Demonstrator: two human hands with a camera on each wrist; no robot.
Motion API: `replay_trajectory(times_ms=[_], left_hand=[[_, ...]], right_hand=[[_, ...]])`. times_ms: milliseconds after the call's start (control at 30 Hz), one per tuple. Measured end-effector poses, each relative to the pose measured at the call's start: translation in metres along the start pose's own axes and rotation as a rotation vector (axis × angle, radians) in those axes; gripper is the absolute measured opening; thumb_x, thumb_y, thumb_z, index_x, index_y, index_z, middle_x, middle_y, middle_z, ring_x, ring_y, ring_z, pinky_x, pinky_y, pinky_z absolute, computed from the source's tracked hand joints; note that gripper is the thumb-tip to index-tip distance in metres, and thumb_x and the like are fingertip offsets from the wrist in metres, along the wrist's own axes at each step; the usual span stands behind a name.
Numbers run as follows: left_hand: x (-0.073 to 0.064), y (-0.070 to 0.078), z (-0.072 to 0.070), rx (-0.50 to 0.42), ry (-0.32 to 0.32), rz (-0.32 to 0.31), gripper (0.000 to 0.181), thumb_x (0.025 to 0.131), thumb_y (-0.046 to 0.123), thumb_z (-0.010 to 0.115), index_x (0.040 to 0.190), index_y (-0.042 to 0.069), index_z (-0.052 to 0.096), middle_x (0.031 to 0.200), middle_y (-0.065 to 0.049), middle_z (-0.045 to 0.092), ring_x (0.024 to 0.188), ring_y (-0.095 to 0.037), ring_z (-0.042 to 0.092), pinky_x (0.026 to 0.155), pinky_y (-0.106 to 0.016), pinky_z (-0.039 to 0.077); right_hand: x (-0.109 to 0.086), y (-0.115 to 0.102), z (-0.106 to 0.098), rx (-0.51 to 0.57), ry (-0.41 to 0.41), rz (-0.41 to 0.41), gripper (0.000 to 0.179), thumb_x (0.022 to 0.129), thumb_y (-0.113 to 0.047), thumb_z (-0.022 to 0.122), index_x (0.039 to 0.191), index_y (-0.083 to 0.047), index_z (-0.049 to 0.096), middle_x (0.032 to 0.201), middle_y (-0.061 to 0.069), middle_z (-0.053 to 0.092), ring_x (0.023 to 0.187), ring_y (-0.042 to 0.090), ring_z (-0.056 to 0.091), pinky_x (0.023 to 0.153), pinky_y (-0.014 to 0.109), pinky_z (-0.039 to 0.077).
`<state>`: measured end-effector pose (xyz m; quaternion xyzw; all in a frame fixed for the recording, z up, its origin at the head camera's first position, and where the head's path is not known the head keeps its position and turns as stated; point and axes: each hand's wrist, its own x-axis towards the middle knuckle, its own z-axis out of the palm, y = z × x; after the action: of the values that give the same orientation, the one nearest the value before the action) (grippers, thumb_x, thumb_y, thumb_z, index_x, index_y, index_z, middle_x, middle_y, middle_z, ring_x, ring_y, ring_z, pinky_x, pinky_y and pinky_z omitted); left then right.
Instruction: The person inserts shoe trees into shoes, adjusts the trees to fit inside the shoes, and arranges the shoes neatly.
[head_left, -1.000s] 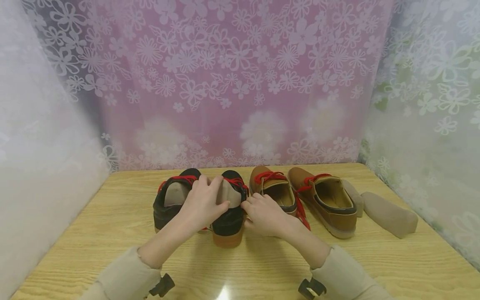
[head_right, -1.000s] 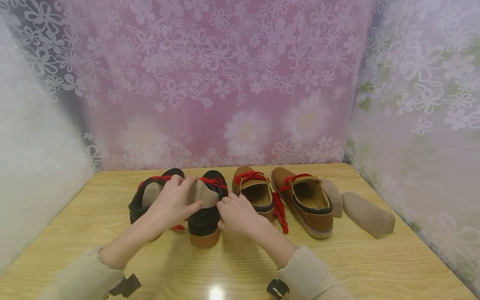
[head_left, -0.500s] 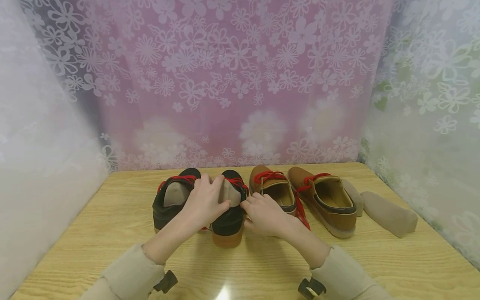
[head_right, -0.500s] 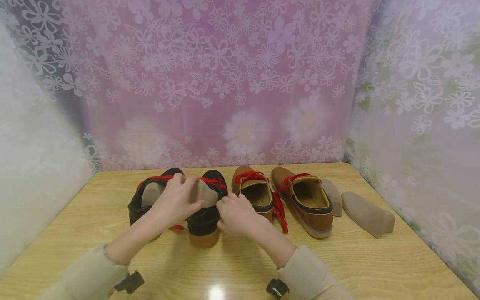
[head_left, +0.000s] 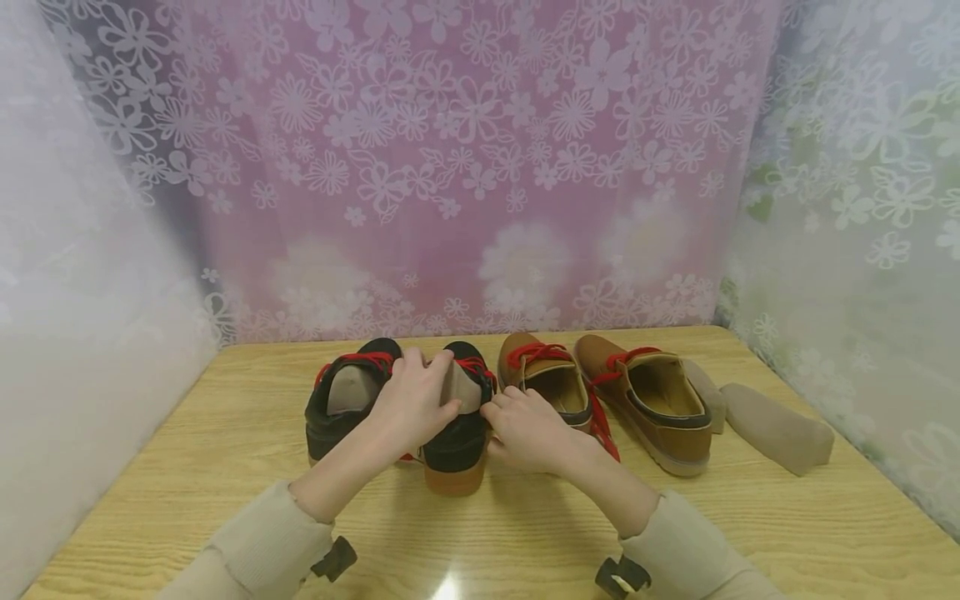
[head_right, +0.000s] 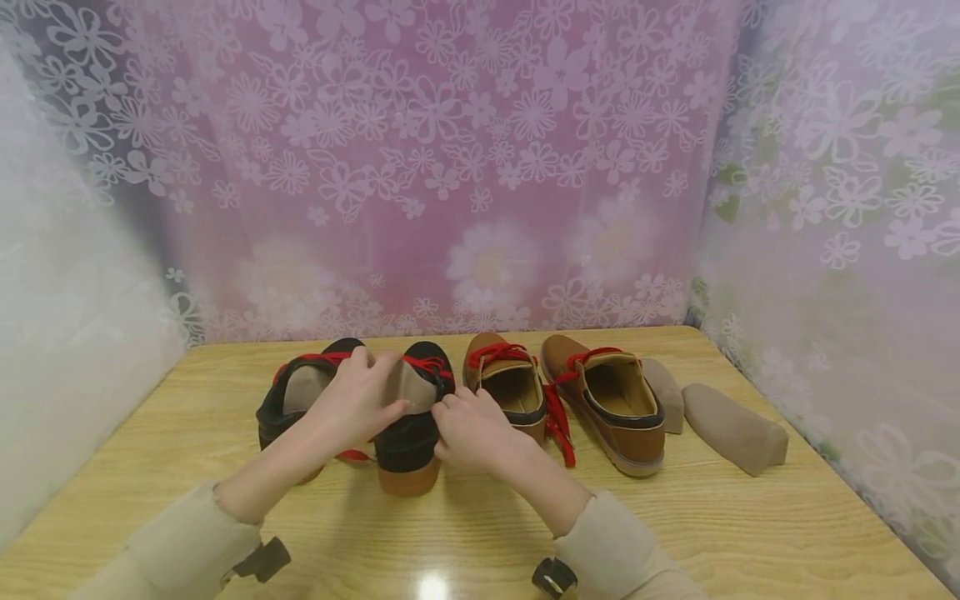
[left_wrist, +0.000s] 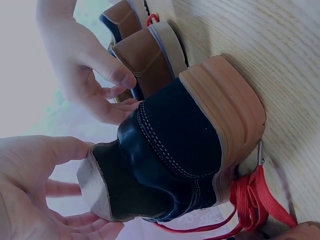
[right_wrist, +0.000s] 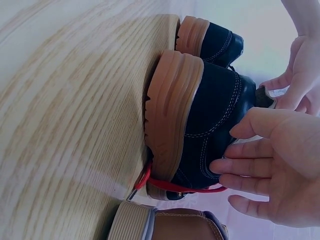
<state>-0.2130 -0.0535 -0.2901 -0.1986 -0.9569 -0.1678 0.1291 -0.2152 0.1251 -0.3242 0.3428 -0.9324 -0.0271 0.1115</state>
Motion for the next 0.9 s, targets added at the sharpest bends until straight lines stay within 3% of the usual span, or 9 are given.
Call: replay_trajectory(times_ms=[433,900], left_hand=[[0.0056,0.0031,0.0027,0.050,-0.007,0.039,0.051,0.080,0.024,0.072,0.123,0.008,0.050,0.100,-0.021,0.045,0.085,-0.035,0.049,0.056,-0.038,0.046],[0.0100,0.0027,0.0088,0.057,-0.023,0.035,0.052,0.079,0.024,0.073,0.122,0.008,0.049,0.103,-0.022,0.044,0.085,-0.036,0.049,0.061,-0.040,0.047]], right_hand=[[0.0001,0.0001,0.0000,-0.008,0.015,-0.014,0.011,0.079,-0.019,0.061,0.085,-0.010,0.061,0.082,0.001,0.057,0.077,0.020,0.049,0.065,0.033,0.039],[0.0003,0.0000,0.0000,-0.005,0.013,-0.014,0.013,0.077,-0.018,0.061,0.086,-0.009,0.061,0.084,0.002,0.057,0.078,0.020,0.050,0.066,0.034,0.040]])
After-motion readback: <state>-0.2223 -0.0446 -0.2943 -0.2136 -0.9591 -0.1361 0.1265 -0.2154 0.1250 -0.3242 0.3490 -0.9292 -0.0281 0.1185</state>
